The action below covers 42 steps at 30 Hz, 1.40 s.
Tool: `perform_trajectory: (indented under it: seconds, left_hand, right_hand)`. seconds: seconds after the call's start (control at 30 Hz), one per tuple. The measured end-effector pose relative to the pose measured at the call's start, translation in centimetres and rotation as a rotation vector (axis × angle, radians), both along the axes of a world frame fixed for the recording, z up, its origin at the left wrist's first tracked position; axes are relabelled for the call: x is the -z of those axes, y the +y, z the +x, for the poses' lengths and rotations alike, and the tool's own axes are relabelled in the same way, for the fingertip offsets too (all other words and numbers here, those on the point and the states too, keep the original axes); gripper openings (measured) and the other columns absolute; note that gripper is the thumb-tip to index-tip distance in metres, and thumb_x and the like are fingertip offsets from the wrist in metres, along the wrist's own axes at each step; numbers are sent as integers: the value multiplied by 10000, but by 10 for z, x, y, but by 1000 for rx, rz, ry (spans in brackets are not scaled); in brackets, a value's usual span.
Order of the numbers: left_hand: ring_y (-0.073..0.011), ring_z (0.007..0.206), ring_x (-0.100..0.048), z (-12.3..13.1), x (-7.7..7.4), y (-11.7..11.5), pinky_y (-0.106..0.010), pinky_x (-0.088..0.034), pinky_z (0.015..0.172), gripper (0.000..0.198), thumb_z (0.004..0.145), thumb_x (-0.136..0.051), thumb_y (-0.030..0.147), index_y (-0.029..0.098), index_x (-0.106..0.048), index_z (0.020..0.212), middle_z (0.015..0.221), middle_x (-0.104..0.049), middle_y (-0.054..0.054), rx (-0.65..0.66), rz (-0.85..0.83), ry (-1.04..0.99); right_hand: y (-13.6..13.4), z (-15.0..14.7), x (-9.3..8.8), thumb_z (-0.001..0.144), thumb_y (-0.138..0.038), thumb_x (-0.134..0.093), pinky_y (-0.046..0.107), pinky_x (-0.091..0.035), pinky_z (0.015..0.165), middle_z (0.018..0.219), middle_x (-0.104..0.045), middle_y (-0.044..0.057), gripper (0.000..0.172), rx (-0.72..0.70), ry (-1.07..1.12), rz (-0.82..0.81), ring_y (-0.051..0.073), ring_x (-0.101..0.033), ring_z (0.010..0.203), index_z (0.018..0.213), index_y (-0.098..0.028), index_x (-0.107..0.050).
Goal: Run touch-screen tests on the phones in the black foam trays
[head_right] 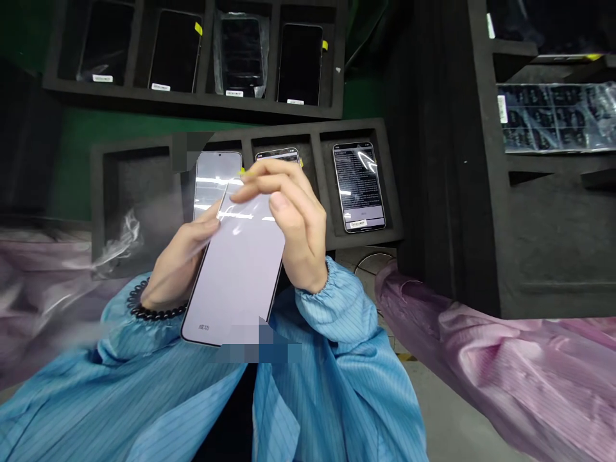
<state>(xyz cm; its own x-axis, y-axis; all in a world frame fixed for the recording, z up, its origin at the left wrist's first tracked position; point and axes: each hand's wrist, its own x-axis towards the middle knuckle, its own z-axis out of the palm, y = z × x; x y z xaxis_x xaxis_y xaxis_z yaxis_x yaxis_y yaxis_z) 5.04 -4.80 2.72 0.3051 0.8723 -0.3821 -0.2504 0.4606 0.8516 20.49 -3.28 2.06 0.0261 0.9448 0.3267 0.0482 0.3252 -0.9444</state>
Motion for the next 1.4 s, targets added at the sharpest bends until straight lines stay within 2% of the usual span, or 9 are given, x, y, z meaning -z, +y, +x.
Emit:
perform_trajectory:
  seconds: [0.17,0.37,0.6,0.77,0.87,0.97,1.1,1.23,1.4]
  left_hand:
    - [-217,900,-658,-2,0,-1,-263,-472,650,546,835,-549,365,174,-589,1345,1194,-702,-45,71,-43,-61]
    - [-283,1103,-625,-8,3,-2,-337,-498,877,577,769,-542,288,170,-619,1328,1229,-695,-47,101,27,6]
    - [-274,1048,-623,-14,15,-3,-354,-500,906,579,795,-545,321,189,-594,1356,1188,-701,-46,70,138,171]
    - [-332,1220,-580,-15,17,-7,-397,-482,996,621,774,-569,349,171,-565,1368,1326,-658,-80,40,143,267]
    - [-336,1254,-566,-14,16,-8,-403,-483,999,626,787,-553,352,163,-543,1384,1355,-644,-84,40,156,307]
    - [-322,1201,-597,-14,17,-9,-414,-491,979,617,809,-534,359,162,-524,1394,1360,-641,-85,48,179,333]
    - [-335,1285,-554,-16,25,-13,-428,-478,1012,635,831,-539,373,162,-490,1428,1423,-599,-104,-2,251,406]
    - [-319,1250,-576,-16,32,-19,-420,-487,996,632,873,-524,370,166,-449,1467,1452,-571,-115,10,302,483]
    - [-271,1121,-634,-13,30,-20,-408,-502,1009,526,934,-497,365,183,-490,1427,1361,-633,-94,44,384,490]
  right_hand:
    - [9,4,6,1027,-433,-358,442,-488,986,781,-612,25,490,-39,195,-16,204,-605,816,619,-250,-558]
    - [10,22,3,1042,-419,-365,450,-478,888,659,-607,18,593,-95,-9,125,223,-550,808,489,-252,-500]
    - [-4,30,-3,1045,-408,-378,496,-491,826,767,-715,-15,495,-105,-336,299,225,-594,766,621,-275,-596]
    - [-7,34,-7,1044,-329,-405,430,-507,730,797,-716,4,400,-107,-325,375,213,-620,780,717,-260,-625]
    - [-11,35,-12,1062,-369,-379,427,-514,765,882,-734,17,365,-123,-382,377,218,-625,826,872,-264,-672]
    - [-18,33,-16,1066,-427,-366,433,-512,806,958,-730,33,371,-101,-418,296,225,-625,877,906,-258,-655]
    - [-20,25,-13,1045,-470,-419,396,-534,760,951,-679,48,381,-44,-218,48,206,-639,855,783,-234,-563]
    - [-17,12,-12,888,-238,-701,330,-566,749,887,-639,-1,251,95,-110,-81,166,-650,830,771,-247,-479]
    - [-24,3,-16,860,-83,-702,317,-610,739,1045,-682,26,242,-16,-256,158,169,-688,928,972,-267,-591]
